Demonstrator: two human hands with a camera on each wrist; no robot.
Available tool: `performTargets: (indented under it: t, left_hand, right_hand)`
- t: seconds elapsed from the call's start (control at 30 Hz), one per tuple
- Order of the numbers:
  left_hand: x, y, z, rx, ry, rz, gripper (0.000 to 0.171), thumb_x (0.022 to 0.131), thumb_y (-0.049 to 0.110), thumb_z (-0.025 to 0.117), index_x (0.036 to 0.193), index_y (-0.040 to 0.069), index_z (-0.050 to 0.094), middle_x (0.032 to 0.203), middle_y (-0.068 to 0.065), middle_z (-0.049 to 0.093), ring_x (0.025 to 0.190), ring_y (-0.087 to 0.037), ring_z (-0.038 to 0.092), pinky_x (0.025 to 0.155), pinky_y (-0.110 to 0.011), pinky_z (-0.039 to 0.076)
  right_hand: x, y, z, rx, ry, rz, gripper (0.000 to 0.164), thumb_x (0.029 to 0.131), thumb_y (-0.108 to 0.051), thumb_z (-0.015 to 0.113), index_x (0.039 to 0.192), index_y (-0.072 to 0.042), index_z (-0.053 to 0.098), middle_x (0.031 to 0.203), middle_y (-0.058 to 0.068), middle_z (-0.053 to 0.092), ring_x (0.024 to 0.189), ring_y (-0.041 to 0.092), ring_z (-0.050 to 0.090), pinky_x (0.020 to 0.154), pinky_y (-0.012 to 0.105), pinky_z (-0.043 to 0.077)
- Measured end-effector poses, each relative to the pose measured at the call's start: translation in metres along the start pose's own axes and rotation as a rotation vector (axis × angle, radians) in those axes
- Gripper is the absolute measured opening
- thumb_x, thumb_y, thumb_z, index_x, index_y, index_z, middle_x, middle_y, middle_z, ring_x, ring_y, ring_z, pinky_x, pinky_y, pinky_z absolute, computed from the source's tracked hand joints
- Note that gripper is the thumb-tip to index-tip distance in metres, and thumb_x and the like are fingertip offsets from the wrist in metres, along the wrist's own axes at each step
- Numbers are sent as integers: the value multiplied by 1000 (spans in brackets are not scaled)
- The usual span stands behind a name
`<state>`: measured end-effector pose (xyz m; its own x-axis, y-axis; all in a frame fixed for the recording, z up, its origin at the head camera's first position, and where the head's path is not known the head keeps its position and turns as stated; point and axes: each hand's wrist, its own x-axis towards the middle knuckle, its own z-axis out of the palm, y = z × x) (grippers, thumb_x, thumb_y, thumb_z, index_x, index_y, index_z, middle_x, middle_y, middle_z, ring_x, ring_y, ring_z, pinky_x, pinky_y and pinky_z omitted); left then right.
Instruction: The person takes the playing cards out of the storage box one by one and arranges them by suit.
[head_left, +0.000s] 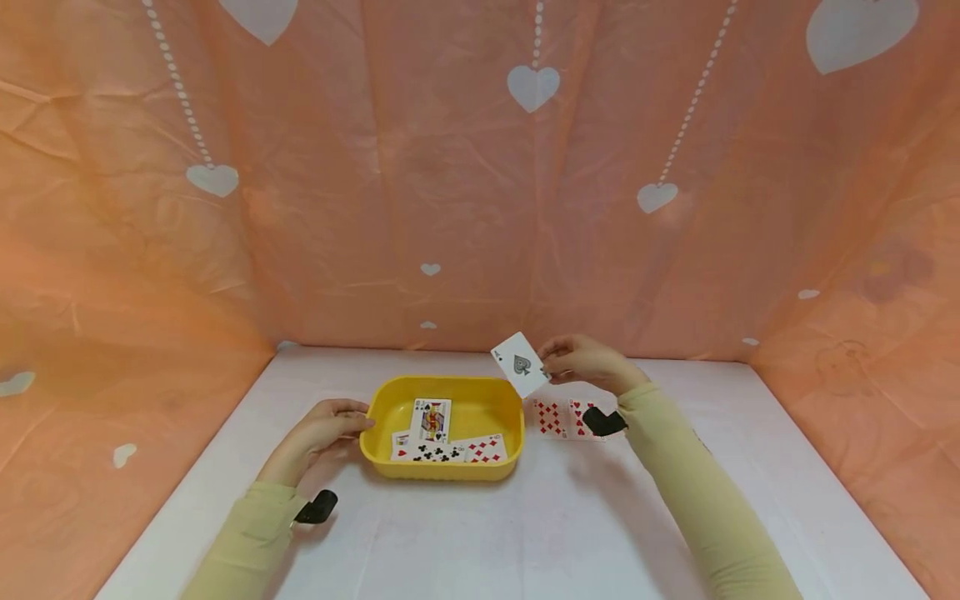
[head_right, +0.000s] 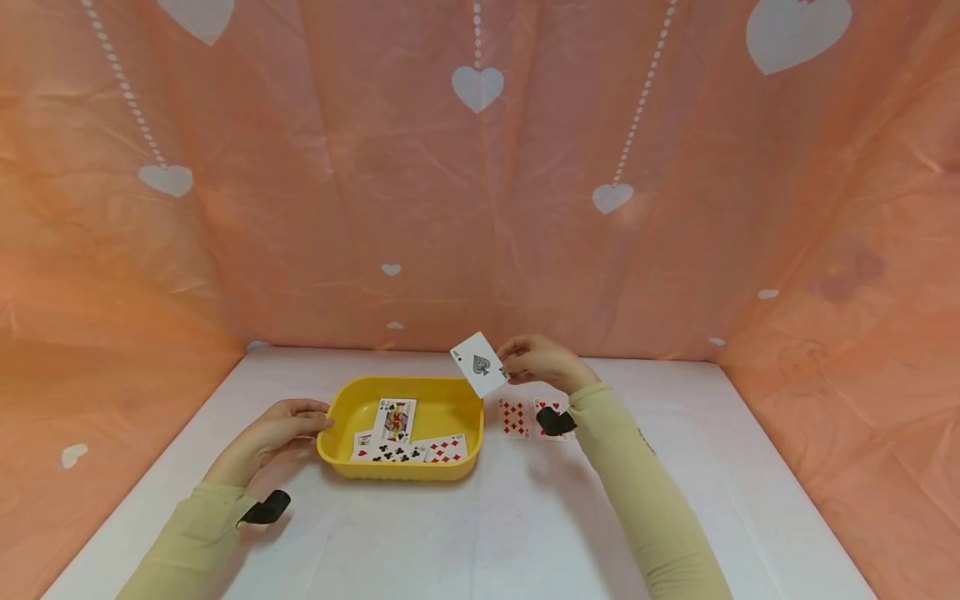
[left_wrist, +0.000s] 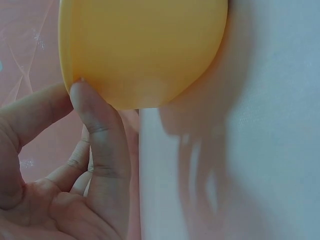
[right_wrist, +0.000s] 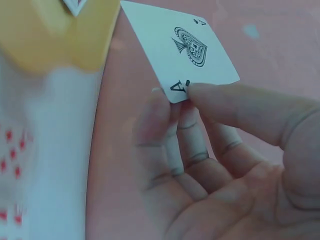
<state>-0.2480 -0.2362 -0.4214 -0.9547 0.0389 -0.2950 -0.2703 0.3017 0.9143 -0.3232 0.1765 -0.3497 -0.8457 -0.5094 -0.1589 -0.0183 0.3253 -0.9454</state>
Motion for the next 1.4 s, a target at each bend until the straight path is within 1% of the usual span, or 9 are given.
performTargets:
  t: [0.23,0.4,0.5,0.67,0.83,0.97,1.07,1.17,1.4]
  left_hand:
    - [0,0,-1,2,2,20,44,88,10,67,124,-11,49,99,-15,66,79,-20,63,73,-34,55]
    - [-1,0,1,3,-8,28,44,89,9,66,124,-12,49,98,-15,66,79,-20,63,73,-35,54]
    - [-2,-1,1,1,-5,25,44,89,9,66,124,-13,49,100,-16,66,79,-20,62,74,-35,54]
    - [-3,0,2,-4,-4,13,44,89,9,66,124,-12,48,100,-16,65,77,-20,62,75,-35,54]
    - [-2,-1,1,-4,-14,46,44,88,8,66,122,-14,49,100,-17,66,80,-21,63,75,-36,54]
    - [-3,-2,0,-1,-28,77,44,88,7,66,122,-15,48,100,-17,66,83,-23,63,74,-35,54]
    - [-4,-3,0,-3,-27,72,44,89,7,65,123,-15,48,99,-15,66,83,-22,63,74,-35,54]
    - [-4,-3,0,0,-24,64,44,89,7,65,123,-15,48,100,-16,66,82,-21,63,75,-36,54]
    - [-3,-1,1,2,-13,49,44,90,9,65,124,-14,48,105,-20,64,83,-22,63,75,-34,54]
  right_hand:
    - [-32,24,-38,38,44,-10,29,92,4,54,117,16,46,99,12,62,86,19,60,79,34,52]
    - [-59,48,-56,80,79,23,27,92,4,53,115,16,47,98,10,63,85,15,62,77,32,53]
    - [-74,67,-64,107,114,68,21,93,3,53,111,13,49,96,9,63,82,14,62,77,33,53]
    - [-93,97,-72,105,202,175,21,92,-2,57,109,11,55,94,8,64,81,14,62,75,32,54]
    - [-107,120,-77,150,264,266,25,91,-5,59,110,12,58,90,7,64,77,13,62,72,28,54]
    - [-111,134,-78,240,289,288,21,91,-2,60,106,13,61,89,10,63,74,14,64,72,29,55]
    - [-111,139,-76,287,281,280,20,90,1,59,105,15,60,90,13,64,75,15,65,75,30,55]
    - [-110,140,-74,269,269,295,22,91,2,57,108,17,58,89,13,64,75,15,65,75,30,55]
    - [-103,133,-70,51,322,378,23,91,-3,59,105,15,61,76,8,64,60,12,61,63,26,55]
